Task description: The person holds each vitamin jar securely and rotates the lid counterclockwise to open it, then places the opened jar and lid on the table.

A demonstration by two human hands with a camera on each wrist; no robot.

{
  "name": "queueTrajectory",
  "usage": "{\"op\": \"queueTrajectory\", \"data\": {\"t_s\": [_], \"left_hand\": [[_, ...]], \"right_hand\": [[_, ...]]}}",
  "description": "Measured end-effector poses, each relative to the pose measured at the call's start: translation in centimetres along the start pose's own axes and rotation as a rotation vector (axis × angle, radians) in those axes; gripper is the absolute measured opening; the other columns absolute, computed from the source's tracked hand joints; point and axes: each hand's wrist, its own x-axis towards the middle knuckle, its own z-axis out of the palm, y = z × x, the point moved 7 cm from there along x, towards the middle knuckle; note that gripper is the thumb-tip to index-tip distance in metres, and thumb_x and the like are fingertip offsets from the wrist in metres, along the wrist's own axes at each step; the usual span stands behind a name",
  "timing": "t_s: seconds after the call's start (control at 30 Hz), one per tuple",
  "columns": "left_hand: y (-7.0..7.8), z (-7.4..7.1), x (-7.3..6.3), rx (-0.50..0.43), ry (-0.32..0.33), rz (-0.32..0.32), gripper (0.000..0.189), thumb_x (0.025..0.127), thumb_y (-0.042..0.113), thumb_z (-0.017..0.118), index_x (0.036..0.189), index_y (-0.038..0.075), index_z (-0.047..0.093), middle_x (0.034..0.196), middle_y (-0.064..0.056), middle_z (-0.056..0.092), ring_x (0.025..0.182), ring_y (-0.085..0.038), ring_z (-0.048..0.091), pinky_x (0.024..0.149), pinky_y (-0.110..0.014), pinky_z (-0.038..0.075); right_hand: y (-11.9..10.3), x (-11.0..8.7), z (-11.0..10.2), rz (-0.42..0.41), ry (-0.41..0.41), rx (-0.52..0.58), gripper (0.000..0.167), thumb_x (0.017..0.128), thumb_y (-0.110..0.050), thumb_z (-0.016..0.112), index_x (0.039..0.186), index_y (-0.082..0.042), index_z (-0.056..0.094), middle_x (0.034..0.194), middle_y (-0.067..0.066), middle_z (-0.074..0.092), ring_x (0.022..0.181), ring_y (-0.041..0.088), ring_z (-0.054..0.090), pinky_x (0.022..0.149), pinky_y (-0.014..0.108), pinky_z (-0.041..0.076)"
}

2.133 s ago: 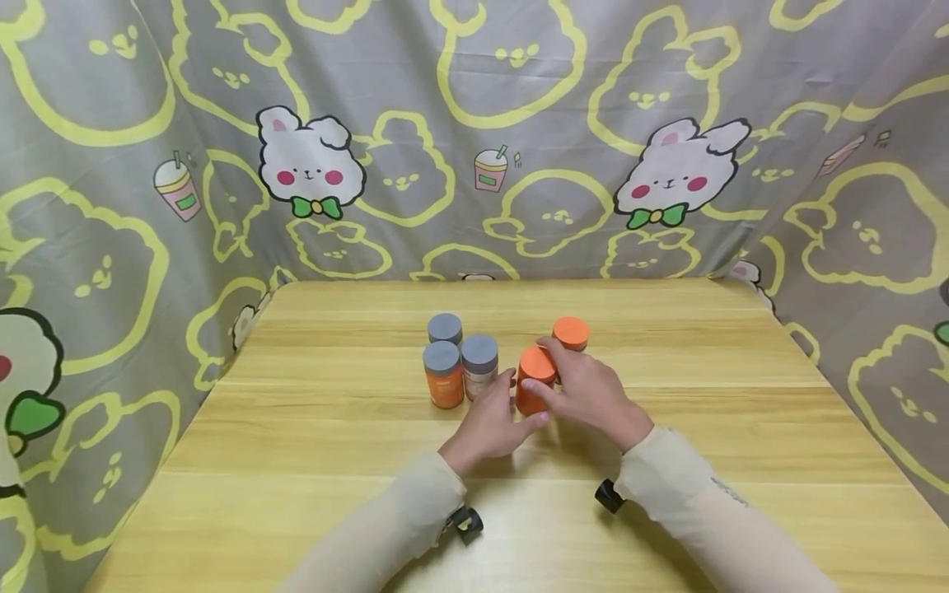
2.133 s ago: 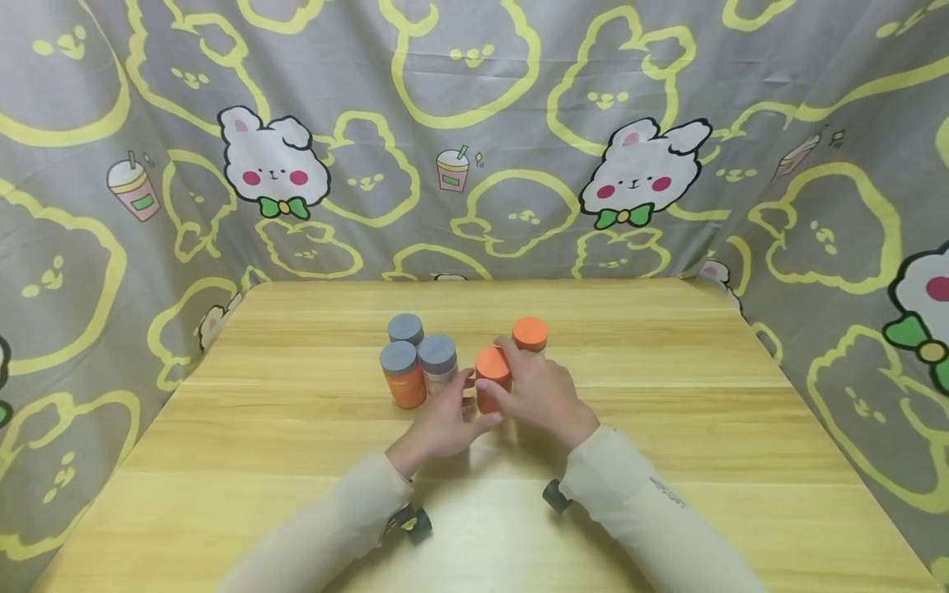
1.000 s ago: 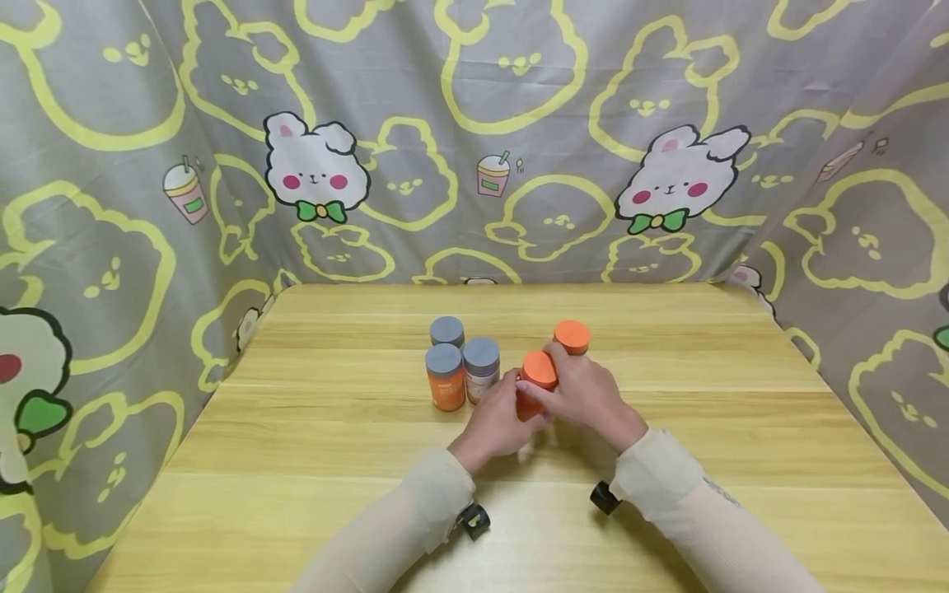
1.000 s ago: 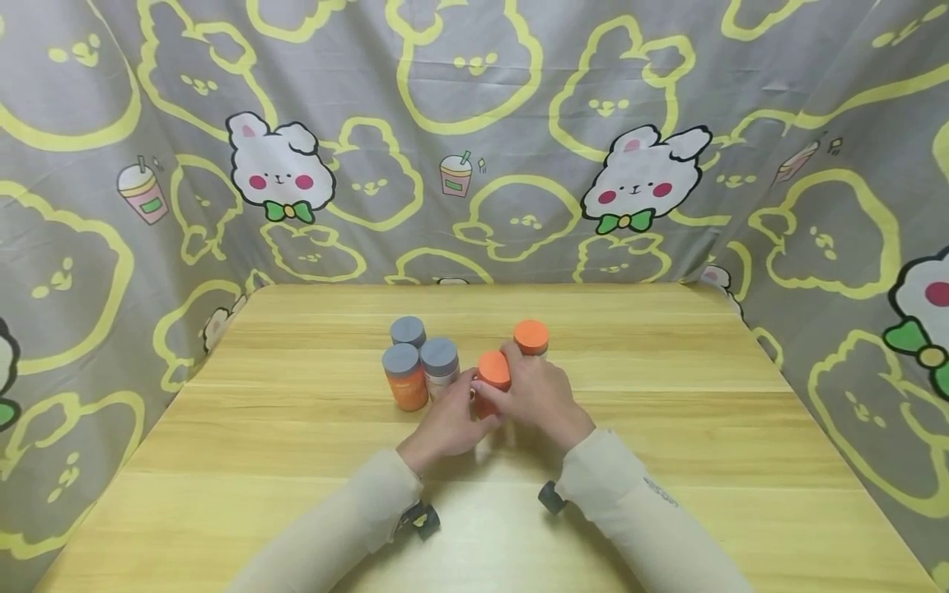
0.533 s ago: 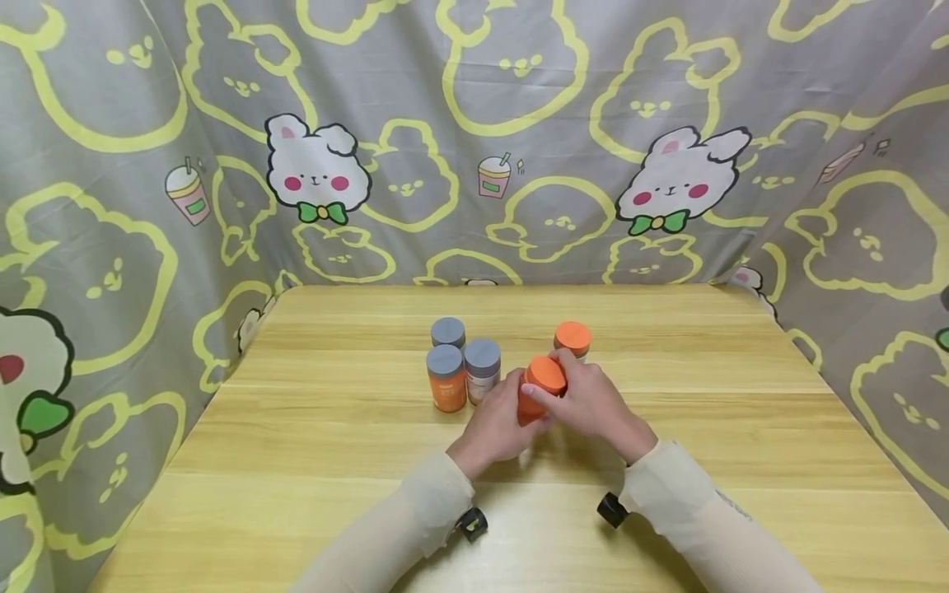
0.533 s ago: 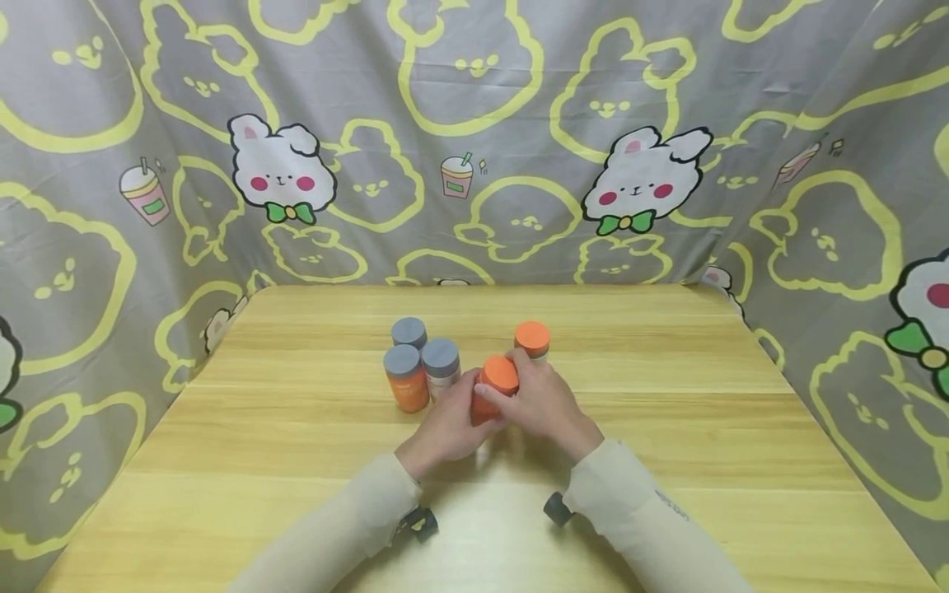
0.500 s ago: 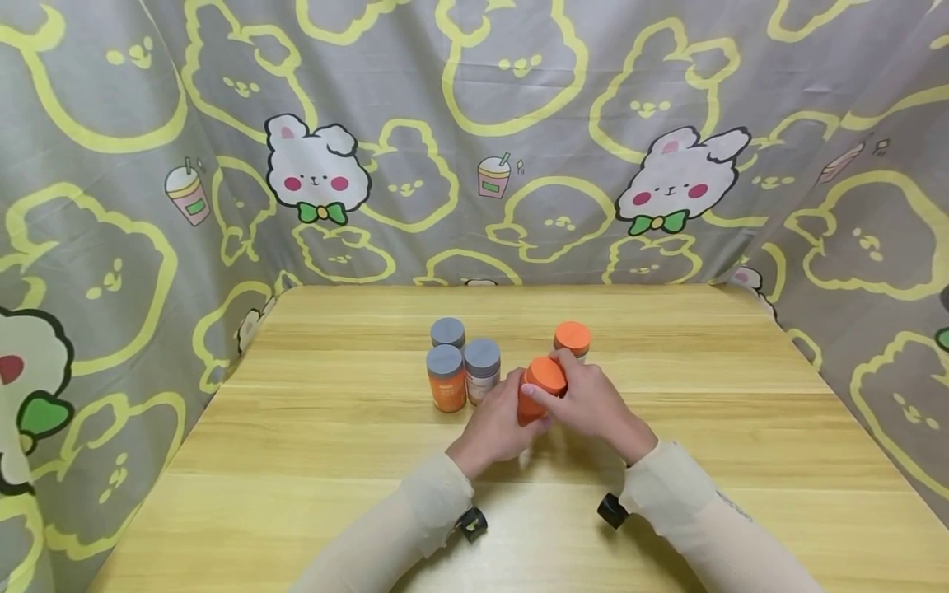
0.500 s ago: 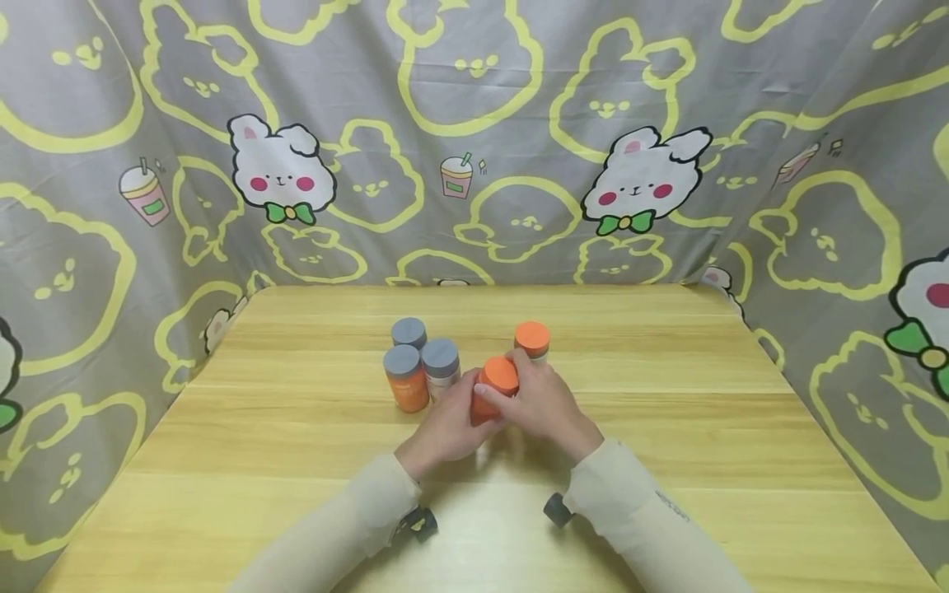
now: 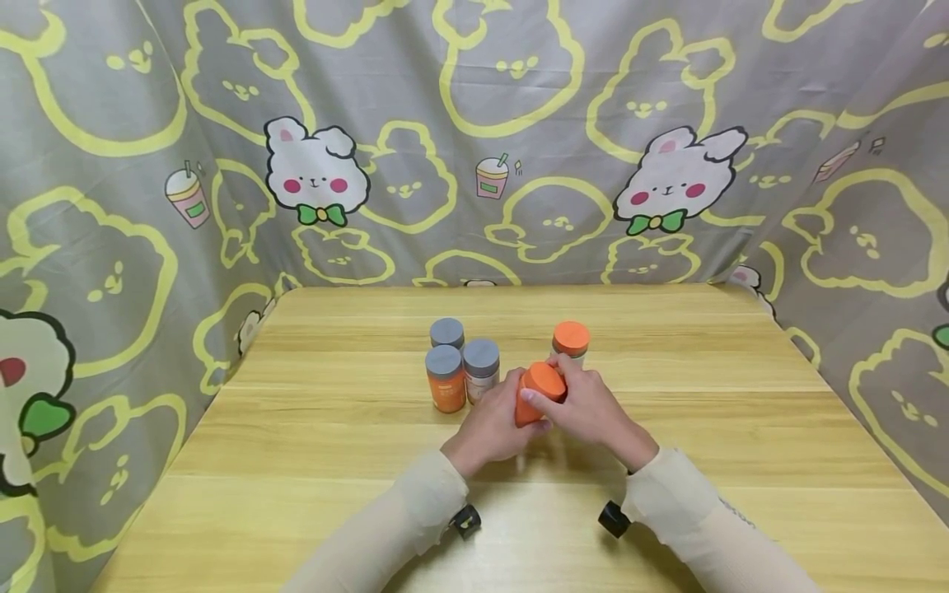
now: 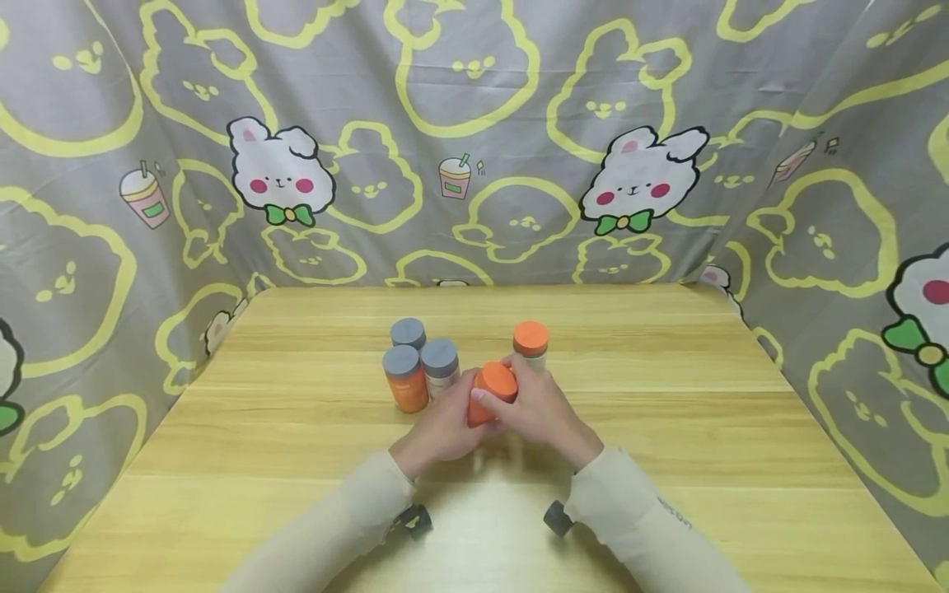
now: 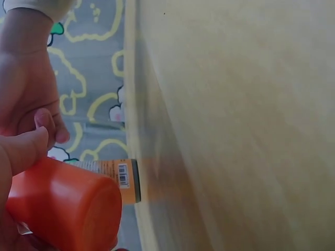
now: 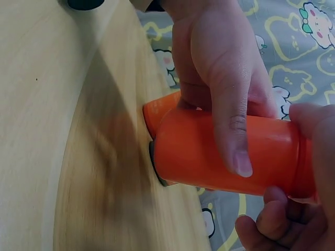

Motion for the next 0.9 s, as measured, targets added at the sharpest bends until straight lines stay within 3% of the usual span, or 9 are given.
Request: {"op": "queueTrajectory", "data": {"t_s": [0.27,0.47,0.63,0.9], "left_hand": [[0.21,-0.26,-0.09,0.023,-0.013,0.013,0.061,0.083,0.035,0.077,0.127,0.009,0.045,0.11,-0.003,0.06,0.096,-0.015,0.059,0.087,-0.034,0.048],[0.18,-0.53,-0.26,0.041,-0.02,0.018,0.057,0.08,0.033,0.079,0.122,0.009,0.048,0.094,0.001,0.058,0.078,-0.012,0.057,0.072,-0.027,0.048],[0.35,-0.59,-0.52,0.07,-0.041,0.027,0.057,0.079,0.034,0.08,0.119,0.01,0.049,0.085,0.003,0.057,0.069,-0.009,0.054,0.063,-0.024,0.046],[0.57,-0.5,-0.8,0.115,-0.07,0.048,0.053,0.079,0.034,0.08,0.115,0.012,0.05,0.08,0.004,0.056,0.064,-0.009,0.053,0.058,-0.024,0.044]], "right_hand": [[-0.09,-0.22,0.14,0.01,-0.025,0.022,0.042,0.086,-0.039,0.071,0.111,-0.011,0.052,0.081,0.001,0.061,0.064,0.014,0.055,0.06,0.032,0.046],[0.07,-0.39,0.41,-0.023,-0.069,0.004,0.04,0.089,-0.035,0.069,0.113,-0.009,0.051,0.081,0.001,0.061,0.063,0.013,0.054,0.06,0.031,0.046],[0.23,-0.39,0.55,-0.054,-0.084,-0.021,0.036,0.094,-0.039,0.061,0.107,-0.007,0.052,0.073,-0.002,0.057,0.057,0.01,0.05,0.053,0.029,0.044],[0.45,-0.4,0.79,-0.004,-0.095,-0.049,0.037,0.093,-0.046,0.06,0.1,-0.01,0.054,0.067,-0.004,0.052,0.054,0.011,0.048,0.05,0.029,0.042]]}}
